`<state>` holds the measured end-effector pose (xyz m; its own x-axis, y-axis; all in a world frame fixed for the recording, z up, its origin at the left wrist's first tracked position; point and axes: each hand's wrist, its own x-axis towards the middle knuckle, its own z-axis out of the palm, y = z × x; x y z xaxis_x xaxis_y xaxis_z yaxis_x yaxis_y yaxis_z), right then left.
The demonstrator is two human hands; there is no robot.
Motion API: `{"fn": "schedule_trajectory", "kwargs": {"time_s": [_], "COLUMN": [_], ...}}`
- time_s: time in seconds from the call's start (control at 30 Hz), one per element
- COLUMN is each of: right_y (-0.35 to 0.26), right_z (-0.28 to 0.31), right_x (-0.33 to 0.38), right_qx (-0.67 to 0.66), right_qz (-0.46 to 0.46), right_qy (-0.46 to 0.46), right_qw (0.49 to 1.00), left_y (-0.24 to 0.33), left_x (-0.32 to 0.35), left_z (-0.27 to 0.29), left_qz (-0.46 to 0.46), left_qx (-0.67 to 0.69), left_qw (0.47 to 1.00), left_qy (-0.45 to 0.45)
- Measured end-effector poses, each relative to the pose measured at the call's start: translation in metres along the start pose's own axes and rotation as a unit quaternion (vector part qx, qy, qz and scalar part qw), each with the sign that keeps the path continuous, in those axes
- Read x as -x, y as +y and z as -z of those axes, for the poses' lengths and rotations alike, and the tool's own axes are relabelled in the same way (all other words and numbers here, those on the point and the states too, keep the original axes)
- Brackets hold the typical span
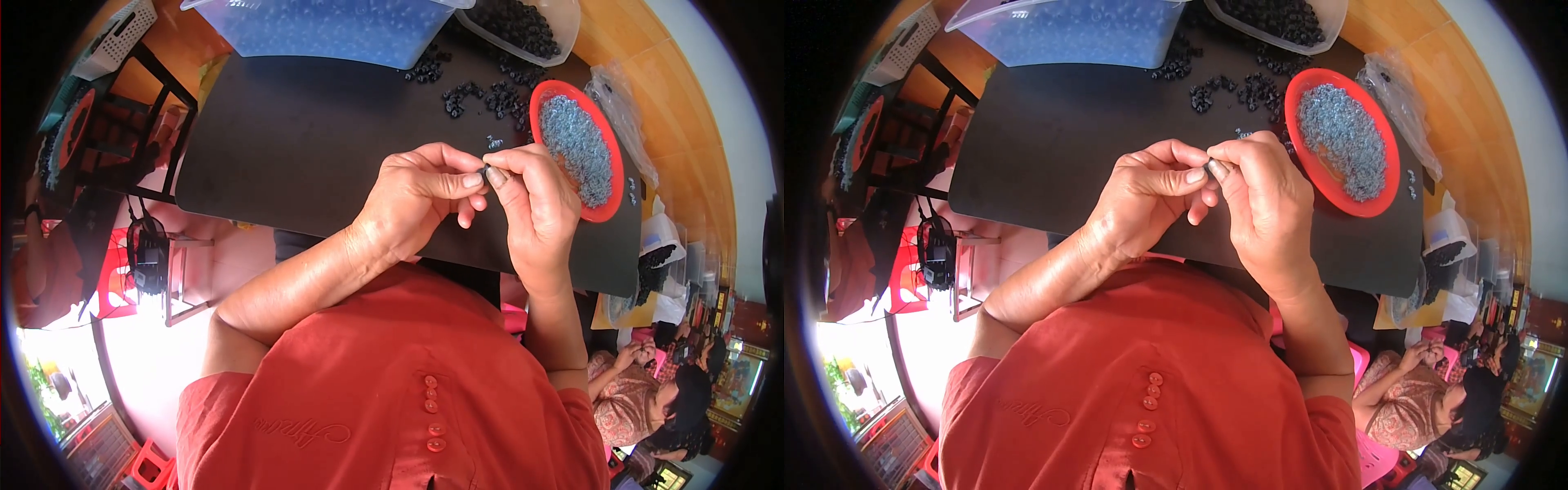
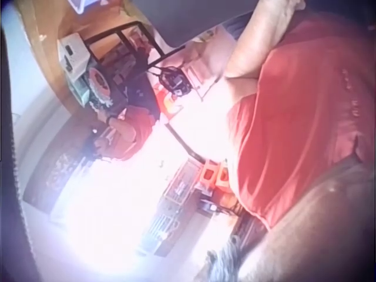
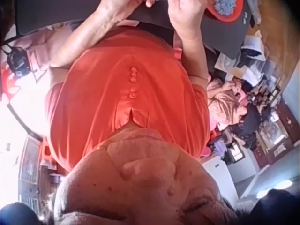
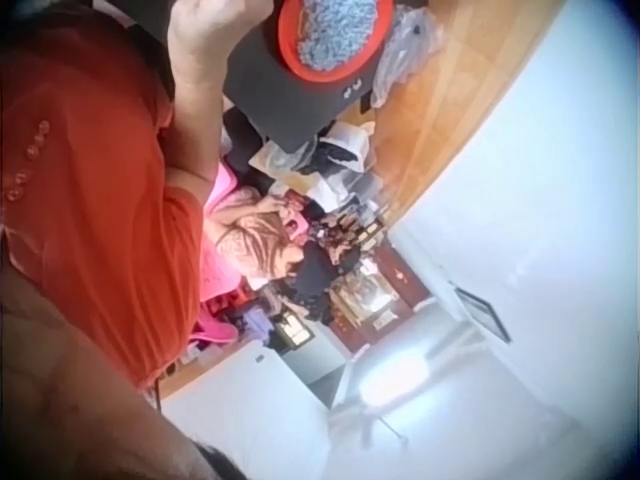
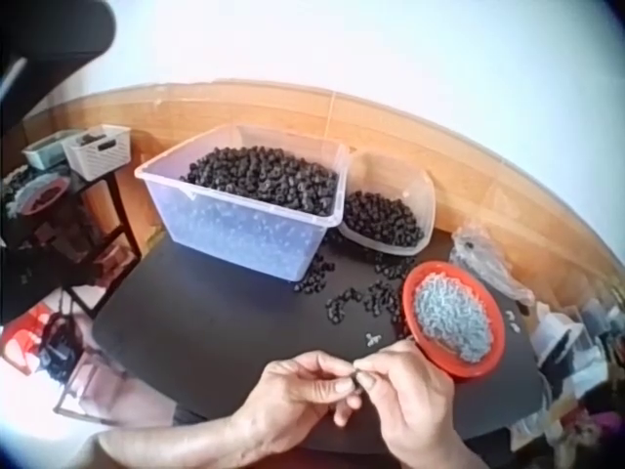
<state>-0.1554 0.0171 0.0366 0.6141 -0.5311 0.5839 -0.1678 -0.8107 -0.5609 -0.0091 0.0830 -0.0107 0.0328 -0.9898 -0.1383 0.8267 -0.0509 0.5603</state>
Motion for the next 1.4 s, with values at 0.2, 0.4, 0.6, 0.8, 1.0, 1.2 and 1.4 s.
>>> {"fn": "schedule_trajectory", "kwargs": {"time_s": [0.2, 0.4, 0.6, 0.8, 1.0, 1.2, 1.4], "right_y": [0.004, 0.01, 0.006, 0.013, 0.017, 0.018, 0.021], "right_z": [-0.001, 0.002, -0.004, -0.022, -0.021, -0.02, -0.019], "right_x": [0.003, 0.004, 0.008, 0.011, 0.011, 0.011, 0.011], "right_qx": [0.0, 0.024, -0.014, 0.103, 0.143, 0.163, 0.147], "right_qz": [0.024, 0.057, 0.025, 0.064, 0.1, 0.137, 0.163], "right_qy": [0.013, 0.004, 0.01, 0.082, 0.091, 0.079, 0.063], "right_qw": [1.0, 0.998, 1.0, 0.989, 0.98, 0.974, 0.974], "left_y": [0.003, 0.004, 0.006, -0.001, -0.004, -0.007, -0.004], "left_x": [-0.002, -0.003, -0.004, -0.007, -0.001, 0.001, 0.0], "left_z": [0.001, 0.001, 0.001, 0.006, -0.001, 0.008, 0.012], "left_qz": [0.02, 0.026, 0.03, 0.007, -0.012, -0.021, -0.017], "left_qx": [0.004, 0.004, 0.028, 0.023, 0.042, 0.024, 0.032], "left_qw": [1.0, 1.0, 0.999, 1.0, 0.999, 0.999, 0.998], "left_qy": [-0.001, -0.01, -0.016, -0.014, -0.001, -0.042, -0.055]}}
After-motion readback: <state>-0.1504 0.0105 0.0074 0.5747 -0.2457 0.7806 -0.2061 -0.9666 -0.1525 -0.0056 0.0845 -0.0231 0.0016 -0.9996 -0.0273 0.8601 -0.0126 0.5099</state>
